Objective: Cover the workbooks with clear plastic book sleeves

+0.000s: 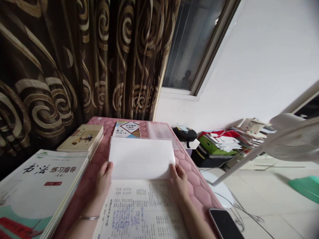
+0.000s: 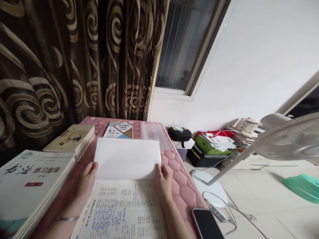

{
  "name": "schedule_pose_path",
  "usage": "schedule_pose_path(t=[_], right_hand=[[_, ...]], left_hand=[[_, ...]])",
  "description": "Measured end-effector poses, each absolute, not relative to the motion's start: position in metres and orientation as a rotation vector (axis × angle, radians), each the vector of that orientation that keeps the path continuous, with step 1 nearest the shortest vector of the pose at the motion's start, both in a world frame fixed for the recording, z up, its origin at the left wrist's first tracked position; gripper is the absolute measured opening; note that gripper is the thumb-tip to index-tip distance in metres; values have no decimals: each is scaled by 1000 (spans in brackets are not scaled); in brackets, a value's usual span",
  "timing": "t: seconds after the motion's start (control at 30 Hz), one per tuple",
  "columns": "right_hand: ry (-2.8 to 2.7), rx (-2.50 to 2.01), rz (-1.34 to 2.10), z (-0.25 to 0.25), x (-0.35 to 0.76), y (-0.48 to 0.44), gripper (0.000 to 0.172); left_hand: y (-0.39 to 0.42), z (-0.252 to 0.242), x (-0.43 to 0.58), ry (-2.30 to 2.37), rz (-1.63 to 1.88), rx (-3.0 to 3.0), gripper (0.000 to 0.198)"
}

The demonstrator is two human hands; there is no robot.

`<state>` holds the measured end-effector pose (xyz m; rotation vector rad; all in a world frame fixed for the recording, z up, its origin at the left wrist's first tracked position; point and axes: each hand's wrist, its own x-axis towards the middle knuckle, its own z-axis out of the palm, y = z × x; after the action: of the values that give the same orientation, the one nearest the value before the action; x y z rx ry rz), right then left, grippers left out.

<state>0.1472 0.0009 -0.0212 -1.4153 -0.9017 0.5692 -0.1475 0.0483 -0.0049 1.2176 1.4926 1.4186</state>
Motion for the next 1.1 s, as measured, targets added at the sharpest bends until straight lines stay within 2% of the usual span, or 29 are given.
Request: schedule_pose_path(t=[0.17, 0.4, 1.1], right_hand=[[-899, -1365, 636, -22, 149, 2, 41], [-925, -1413, 559, -17, 147, 2, 46], [-925, -1385, 531, -19, 146, 4, 45]], left_hand=[[50, -8, -148, 1525, 1392, 1223, 43], [50, -5, -148, 1488, 1411, 1214, 46], [51, -6, -147, 1509, 1401, 1184, 47]])
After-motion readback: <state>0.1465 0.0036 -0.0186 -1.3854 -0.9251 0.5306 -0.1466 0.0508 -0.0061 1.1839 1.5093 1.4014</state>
